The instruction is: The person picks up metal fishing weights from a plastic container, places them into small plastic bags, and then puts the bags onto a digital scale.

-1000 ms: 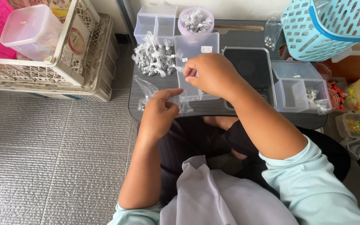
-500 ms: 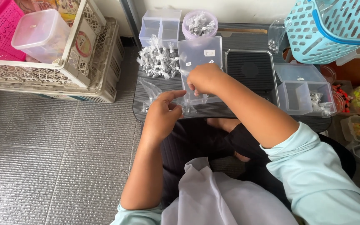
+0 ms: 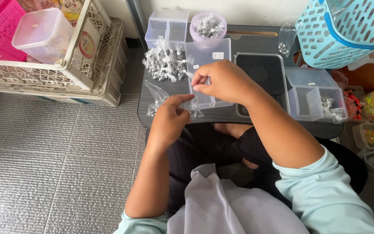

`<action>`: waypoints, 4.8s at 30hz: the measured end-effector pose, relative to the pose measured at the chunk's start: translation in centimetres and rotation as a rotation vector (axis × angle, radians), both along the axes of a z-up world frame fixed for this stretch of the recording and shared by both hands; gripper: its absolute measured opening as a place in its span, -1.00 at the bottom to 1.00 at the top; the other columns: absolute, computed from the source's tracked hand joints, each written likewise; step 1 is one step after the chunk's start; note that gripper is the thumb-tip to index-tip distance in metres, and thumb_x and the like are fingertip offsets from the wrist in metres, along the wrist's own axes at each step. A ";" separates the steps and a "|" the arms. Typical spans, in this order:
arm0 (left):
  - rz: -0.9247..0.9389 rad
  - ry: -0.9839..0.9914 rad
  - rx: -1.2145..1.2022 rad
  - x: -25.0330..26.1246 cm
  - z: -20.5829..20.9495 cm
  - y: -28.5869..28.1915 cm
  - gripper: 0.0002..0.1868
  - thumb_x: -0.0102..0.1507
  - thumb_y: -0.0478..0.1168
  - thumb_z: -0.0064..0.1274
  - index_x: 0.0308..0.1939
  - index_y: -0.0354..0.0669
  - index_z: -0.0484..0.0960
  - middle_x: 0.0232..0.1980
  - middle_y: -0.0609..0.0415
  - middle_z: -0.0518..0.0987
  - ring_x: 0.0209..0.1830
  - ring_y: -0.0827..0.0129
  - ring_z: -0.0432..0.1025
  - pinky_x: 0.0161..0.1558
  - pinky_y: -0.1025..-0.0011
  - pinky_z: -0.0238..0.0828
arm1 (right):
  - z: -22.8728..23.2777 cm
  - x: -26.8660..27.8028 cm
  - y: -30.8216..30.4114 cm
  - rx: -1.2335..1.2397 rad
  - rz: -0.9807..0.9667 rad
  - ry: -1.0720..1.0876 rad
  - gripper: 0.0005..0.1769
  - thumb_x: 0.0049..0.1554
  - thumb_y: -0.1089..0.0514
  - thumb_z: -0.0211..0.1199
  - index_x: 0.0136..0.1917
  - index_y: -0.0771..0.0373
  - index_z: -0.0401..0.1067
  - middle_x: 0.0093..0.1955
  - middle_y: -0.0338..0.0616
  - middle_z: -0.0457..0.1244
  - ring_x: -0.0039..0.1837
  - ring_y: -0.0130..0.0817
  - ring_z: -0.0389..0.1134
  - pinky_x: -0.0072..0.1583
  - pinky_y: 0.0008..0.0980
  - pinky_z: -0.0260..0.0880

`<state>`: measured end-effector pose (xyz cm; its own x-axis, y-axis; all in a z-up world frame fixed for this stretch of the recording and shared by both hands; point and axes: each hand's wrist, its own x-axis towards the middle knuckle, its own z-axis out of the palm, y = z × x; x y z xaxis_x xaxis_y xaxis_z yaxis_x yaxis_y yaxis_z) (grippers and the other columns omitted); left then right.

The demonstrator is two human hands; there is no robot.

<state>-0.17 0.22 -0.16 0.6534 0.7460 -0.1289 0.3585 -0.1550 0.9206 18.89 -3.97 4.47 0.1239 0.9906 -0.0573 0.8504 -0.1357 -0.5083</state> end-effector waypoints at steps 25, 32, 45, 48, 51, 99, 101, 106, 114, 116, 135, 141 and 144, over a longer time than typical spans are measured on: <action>0.029 -0.024 -0.002 -0.6 0.3 -0.1 -0.51 0.20 -0.41 -0.10 0.21 -0.16 0.62 0.01 -0.15 0.54 -0.23 0.26 0.62 -0.20 0.31 0.53 | -14.7 4.7 7.5 -0.266 0.235 -0.442 -0.76 -0.21 0.17 0.61 -0.25 0.14 0.61 -0.25 0.05 0.39 -0.05 0.09 0.44 0.00 0.04 0.48; 0.033 -0.025 -0.003 -0.4 0.0 -0.2 -0.51 0.20 -0.42 -0.11 0.21 -0.17 0.61 -0.02 -0.13 0.53 -0.25 0.27 0.62 -0.22 0.33 0.53 | -11.2 3.8 6.3 -0.178 0.145 -0.381 -0.92 -0.06 0.18 0.49 -0.28 0.03 0.62 -0.27 -0.11 0.41 -0.12 -0.06 0.45 -0.01 -0.08 0.45; 0.067 0.011 0.016 0.2 0.3 -1.1 -0.47 0.21 -0.41 -0.11 0.25 -0.08 0.61 -0.26 -0.07 0.58 -0.24 0.24 0.62 -0.21 0.35 0.49 | -2.2 -2.4 -3.7 0.158 0.198 0.052 -0.07 -0.07 0.38 0.34 0.51 0.38 0.03 0.25 0.40 0.23 0.08 0.34 0.39 0.17 0.23 0.41; 0.107 -0.043 0.067 0.6 0.6 -2.0 -0.55 0.19 -0.36 -0.08 0.13 -0.08 0.68 -0.22 -0.13 0.61 -0.32 0.18 0.60 -0.20 0.26 0.53 | -3.5 -2.5 -3.7 0.002 0.134 0.201 -0.09 0.09 0.11 0.34 0.54 0.41 -0.05 0.20 0.23 0.34 0.02 0.05 0.48 0.08 -0.01 0.48; 0.147 -0.285 0.059 1.0 0.4 -3.0 -0.53 0.17 -0.48 -0.15 0.08 -0.21 0.70 -0.23 -0.11 0.56 -0.36 0.29 0.56 -0.25 0.33 0.54 | -2.9 -0.9 -3.8 0.065 -0.104 0.206 -0.82 0.16 0.12 0.26 0.06 0.07 0.52 -0.07 -0.16 0.45 0.03 -0.03 0.48 0.05 -0.17 0.48; 0.659 0.055 0.662 -2.5 -16.3 2.3 -0.35 0.04 -0.21 0.45 0.11 -0.15 0.41 -0.01 0.00 0.39 0.04 0.04 0.43 0.17 0.10 0.32 | -9.7 9.4 -19.7 -0.326 -0.349 -0.267 -0.49 0.28 0.13 -0.12 0.46 0.21 0.28 -0.23 0.08 0.44 -0.15 -0.01 0.51 -0.15 -0.07 0.52; 0.656 0.089 0.763 -2.8 -17.5 2.9 -0.34 -0.01 -0.21 0.49 0.03 -0.22 0.41 -0.08 -0.05 0.40 -0.03 -0.02 0.42 0.09 0.09 0.36 | -9.9 9.2 -20.2 -0.371 -0.302 -0.339 -0.42 0.24 -0.03 -0.05 0.50 0.11 0.21 -0.19 0.03 0.43 -0.05 0.00 0.50 -0.05 -0.02 0.49; 0.640 0.113 0.913 -2.2 -17.3 2.8 -0.41 0.02 -0.15 0.47 -0.03 -0.25 0.46 -0.14 -0.06 0.42 -0.06 -0.06 0.42 0.08 0.03 0.34 | -10.9 1.8 -21.1 -0.262 0.274 -0.092 -0.25 0.16 0.08 0.16 0.57 0.24 0.07 0.02 0.25 0.36 0.12 0.21 0.36 0.12 0.14 0.37; 0.682 -0.123 1.233 -3.0 -24.9 5.4 -0.73 0.38 -0.05 -0.01 -0.14 -0.21 0.57 -0.06 -0.02 0.51 0.04 0.05 0.43 0.24 0.14 0.19 | -38.4 2.1 -20.9 -0.753 0.338 -0.379 -0.59 0.11 0.17 0.17 0.19 0.34 0.52 0.02 0.24 0.38 0.10 0.21 0.38 0.16 0.17 0.28; 0.695 -0.158 1.222 -2.4 -23.8 4.8 -0.77 0.35 -0.09 0.07 -0.12 -0.20 0.57 -0.06 -0.05 0.51 0.04 -0.01 0.43 0.24 0.06 0.17 | -31.2 2.5 -19.5 -0.543 0.334 -0.072 -0.43 0.18 -0.01 0.16 0.40 0.29 0.35 0.17 0.26 0.32 0.18 0.19 0.35 0.16 0.14 0.32; 0.050 0.103 0.763 -4.2 -11.2 3.4 -0.71 0.09 -0.21 0.32 -0.11 0.06 0.70 -0.16 0.13 0.62 -0.06 0.05 0.48 0.12 0.18 0.33 | -28.7 1.7 -19.8 -0.585 0.359 -0.186 -0.45 0.22 0.00 0.12 0.40 0.29 0.32 0.16 0.21 0.32 0.20 0.14 0.33 0.19 0.11 0.26; 0.098 0.192 0.566 -3.2 -8.4 1.8 -0.72 0.15 -0.31 0.21 -0.04 -0.04 0.70 -0.11 0.00 0.63 -0.03 -0.03 0.52 0.07 0.12 0.41 | -28.7 1.7 -20.2 -0.602 0.369 -0.156 -0.42 0.22 0.03 0.15 0.44 0.29 0.28 0.17 0.22 0.31 0.21 0.15 0.32 0.21 0.10 0.24; -0.015 0.334 0.457 -2.7 -6.8 1.5 -0.83 0.16 -0.24 0.12 -0.17 -0.07 0.66 -0.22 0.17 0.61 -0.30 0.33 0.49 -0.25 0.38 0.32 | -31.8 1.9 -20.8 -0.527 0.311 -0.209 -0.49 0.14 -0.11 0.31 0.31 0.03 0.34 0.06 -0.09 0.33 0.11 0.00 0.33 0.11 -0.05 0.27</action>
<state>-2.91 1.69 -6.97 0.6435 0.7654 0.0038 0.6135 -0.5187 0.5954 20.82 -24.76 -27.37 -0.1032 0.8275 -0.5519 0.9641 -0.0533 -0.2602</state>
